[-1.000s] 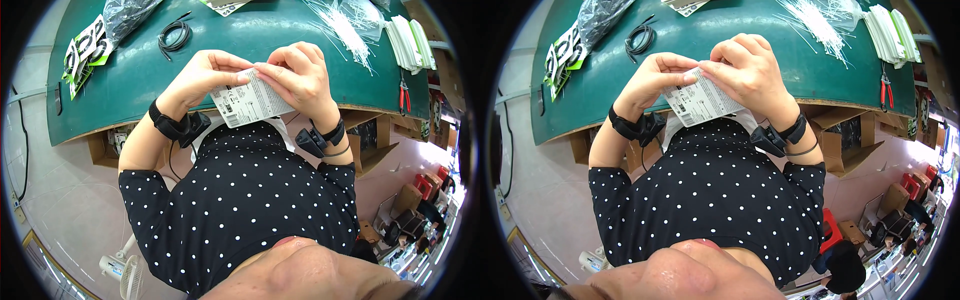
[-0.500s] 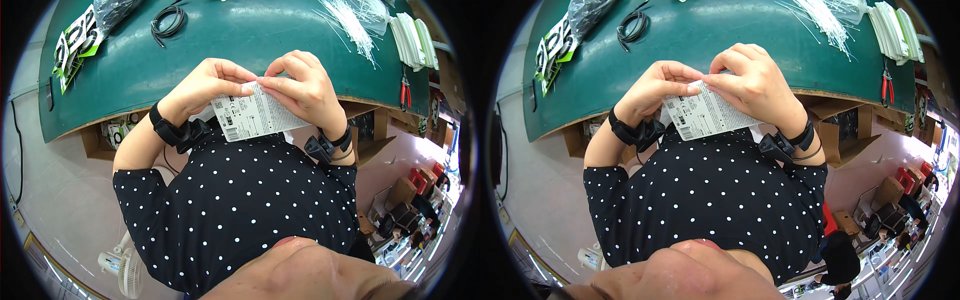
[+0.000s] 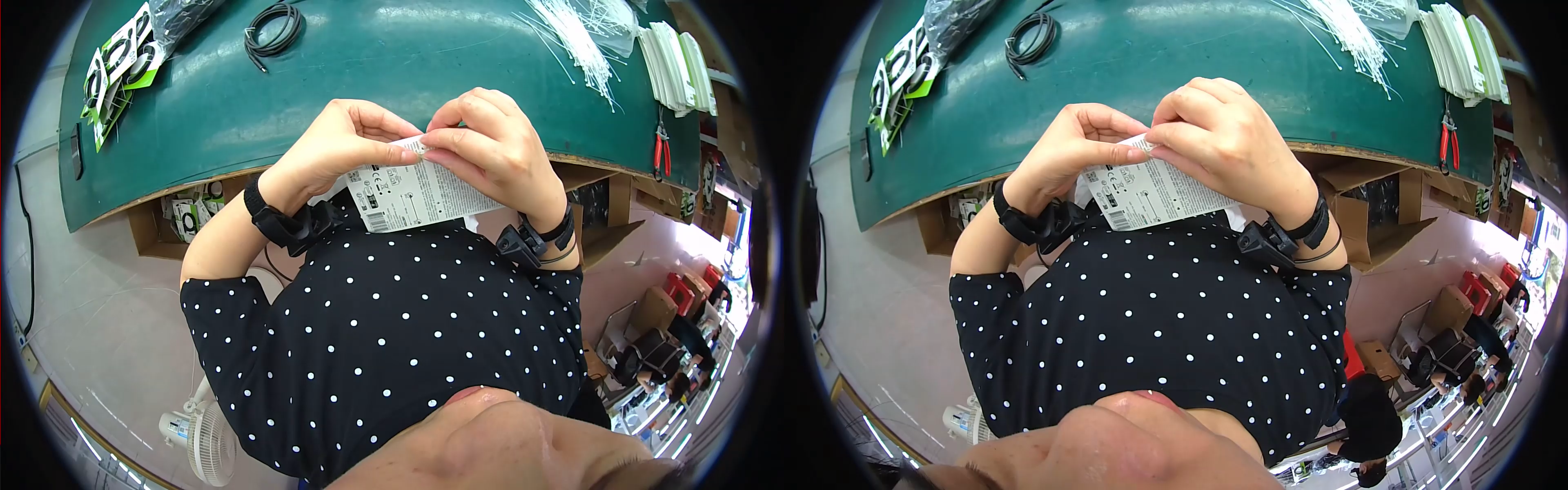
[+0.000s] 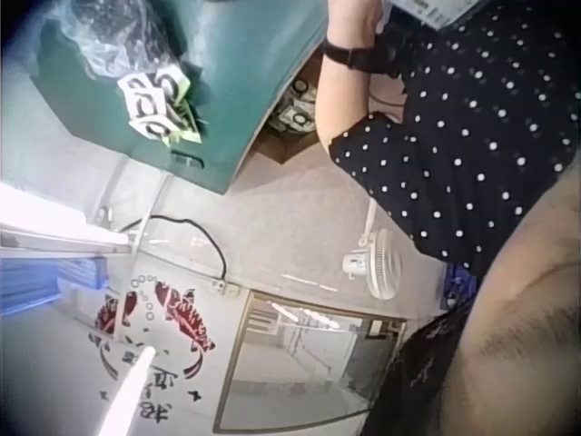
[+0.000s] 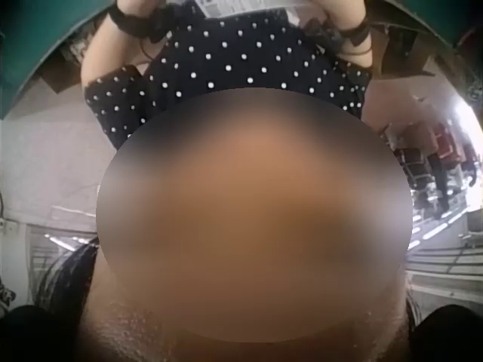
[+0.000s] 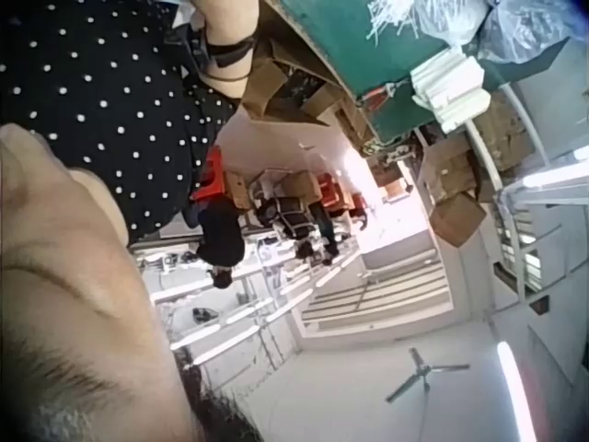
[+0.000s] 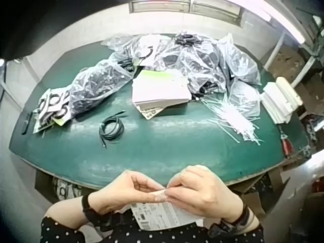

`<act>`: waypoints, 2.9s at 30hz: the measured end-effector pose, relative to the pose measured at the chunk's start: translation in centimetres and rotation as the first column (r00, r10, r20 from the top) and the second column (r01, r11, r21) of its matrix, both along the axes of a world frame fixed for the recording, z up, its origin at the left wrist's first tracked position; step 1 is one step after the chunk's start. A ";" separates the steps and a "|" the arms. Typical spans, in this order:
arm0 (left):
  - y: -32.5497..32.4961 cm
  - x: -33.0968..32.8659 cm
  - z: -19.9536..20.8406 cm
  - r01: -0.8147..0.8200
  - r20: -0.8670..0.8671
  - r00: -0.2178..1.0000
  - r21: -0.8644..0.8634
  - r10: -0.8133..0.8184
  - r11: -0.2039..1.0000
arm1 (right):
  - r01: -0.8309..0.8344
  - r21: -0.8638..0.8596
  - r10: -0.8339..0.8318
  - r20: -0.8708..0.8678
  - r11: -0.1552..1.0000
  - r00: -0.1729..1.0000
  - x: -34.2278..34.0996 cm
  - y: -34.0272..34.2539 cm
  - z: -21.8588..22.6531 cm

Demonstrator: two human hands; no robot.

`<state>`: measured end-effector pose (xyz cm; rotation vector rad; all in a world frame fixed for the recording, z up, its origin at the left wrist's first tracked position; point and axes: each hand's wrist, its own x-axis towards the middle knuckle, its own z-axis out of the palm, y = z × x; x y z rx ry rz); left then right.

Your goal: The person picks up a coiled cable, aligns it with a cardboard backing, and threads a plastic tie through the holes to secure the cable to the backing.

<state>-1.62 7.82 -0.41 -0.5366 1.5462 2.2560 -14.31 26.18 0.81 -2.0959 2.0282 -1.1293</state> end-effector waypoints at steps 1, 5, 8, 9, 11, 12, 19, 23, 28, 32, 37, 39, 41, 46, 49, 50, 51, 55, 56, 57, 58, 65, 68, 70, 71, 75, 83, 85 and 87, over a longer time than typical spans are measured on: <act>0.0 0.1 0.1 -0.003 0.001 1.000 -0.003 0.003 1.000 | -0.007 -0.008 0.007 0.002 1.000 1.000 0.0 0.0 0.0; 0.1 0.1 0.2 -0.008 0.005 1.000 -0.012 0.008 1.000 | -0.023 -0.021 0.023 -0.005 1.000 1.000 0.0 -0.1 0.2; 0.2 0.1 0.3 -0.006 0.010 1.000 -0.019 0.006 1.000 | -0.027 -0.014 0.027 -0.026 1.000 0.999 0.1 0.0 0.4; 0.2 0.1 0.4 -0.005 0.007 1.000 -0.020 0.005 1.000 | -0.029 -0.011 0.029 -0.024 1.000 0.999 0.1 0.0 0.5; 0.2 0.1 0.5 -0.001 0.002 1.000 -0.022 0.001 1.000 | -0.031 -0.004 0.031 -0.021 0.999 0.999 0.1 0.1 0.7; 0.3 0.1 0.6 -0.001 0.001 1.000 -0.022 0.001 1.000 | -0.032 -0.003 0.031 -0.022 0.999 0.999 0.2 0.1 0.7; 0.8 0.1 0.6 -0.036 -0.003 0.999 -0.056 0.036 0.998 | -0.017 0.000 0.017 -0.066 1.000 0.998 0.4 0.3 1.0; 1.0 0.2 0.4 -0.054 -0.018 0.998 -0.058 0.053 0.997 | -0.046 0.011 0.046 -0.039 0.999 0.998 0.3 0.5 0.9; 1.2 0.3 0.9 -0.046 -0.015 0.999 -0.097 0.044 0.994 | -0.043 0.031 0.043 -0.024 0.999 0.999 0.5 0.9 1.2; 1.2 0.7 1.4 -0.053 -0.049 0.998 -0.082 0.049 0.995 | -0.058 -0.118 0.067 0.066 0.991 0.996 -0.2 1.4 1.4; 1.5 1.9 2.1 -0.082 -0.228 0.973 -0.231 0.028 0.970 | 0.215 -0.126 -0.081 0.656 0.969 0.750 -1.3 3.7 1.0; 1.4 2.5 2.0 -0.152 -0.474 0.879 -0.387 -0.054 0.909 | 0.163 0.162 -0.208 0.922 0.973 0.327 -1.6 4.2 -0.3; 1.3 2.8 2.2 -0.175 -0.526 0.845 -0.440 -0.094 0.881 | 0.026 0.267 -0.262 0.913 0.963 0.314 -1.6 4.0 -1.6; 1.4 3.3 2.3 -0.255 -0.623 0.758 -0.557 -0.194 0.791 | -0.297 0.400 -0.295 0.893 0.867 0.340 -0.3 2.3 -3.8; 1.2 3.2 1.9 -0.282 -0.628 0.757 -0.563 -0.180 0.777 | -0.309 0.359 -0.292 0.925 0.881 0.243 1.0 0.9 -4.9; 1.1 3.1 1.6 -0.307 -0.635 0.757 -0.552 -0.152 0.776 | -0.301 0.346 -0.318 0.938 0.889 0.137 1.3 0.5 -5.3; 1.0 3.1 1.4 -0.331 -0.643 0.756 -0.540 -0.125 0.774 | -0.291 0.334 -0.340 0.940 0.897 0.030 1.5 0.2 -5.4; 0.7 3.3 0.5 -0.269 -0.568 0.819 -0.498 -0.076 0.825 | -0.159 0.353 -0.374 0.918 0.922 -0.132 2.1 -0.2 -4.8; 0.7 3.4 0.5 -0.269 -0.567 0.820 -0.499 -0.075 0.824 | -0.161 0.352 -0.373 0.918 0.922 -0.133 2.3 -0.1 -5.0; 0.9 3.5 0.5 -0.261 -0.508 0.862 -0.431 0.007 0.864 | -0.102 0.299 -0.308 0.947 0.949 -0.087 2.6 0.1 -5.4; 1.0 3.6 0.5 -0.259 -0.437 0.895 -0.358 0.084 0.897 | -0.045 0.241 -0.243 0.969 0.969 -0.036 2.8 0.3 -5.9; 1.1 3.8 0.2 -0.234 -0.262 0.949 -0.210 0.176 0.949 | 0.031 0.193 -0.195 0.967 0.981 0.164 3.2 1.2 -7.3; 1.4 3.8 0.3 -0.225 -0.236 0.955 -0.192 0.177 0.955 | 0.069 0.212 -0.222 0.948 0.975 0.227 3.4 1.1 -6.9; 1.6 3.8 0.3 -0.191 -0.263 0.956 -0.222 0.130 0.956 | 0.060 0.288 -0.294 0.940 0.956 0.174 3.7 0.9 -6.7; 1.6 3.7 0.3 -0.174 -0.276 0.955 -0.236 0.105 0.956 | 0.054 0.325 -0.330 0.932 0.944 0.148 3.8 0.9 -6.6; 1.7 3.7 0.5 -0.149 -0.304 0.951 -0.278 0.061 0.949 | 0.067 0.379 -0.383 0.921 0.923 0.072 4.1 0.9 -6.0; 1.9 3.5 0.2 -0.153 -0.194 0.973 -0.144 0.124 0.978 | 0.139 0.357 -0.381 0.889 0.924 0.252 1.9 2.4 -5.3; 1.9 3.4 0.1 -0.145 -0.176 0.977 -0.148 0.118 0.978 | 0.299 0.288 -0.391 0.835 0.910 0.386 -0.5 3.6 -4.2; 1.8 3.1 0.0 -0.119 -0.139 0.985 -0.153 0.098 0.981 | 0.442 0.193 -0.420 0.755 0.876 0.504 -2.3 4.7 -2.1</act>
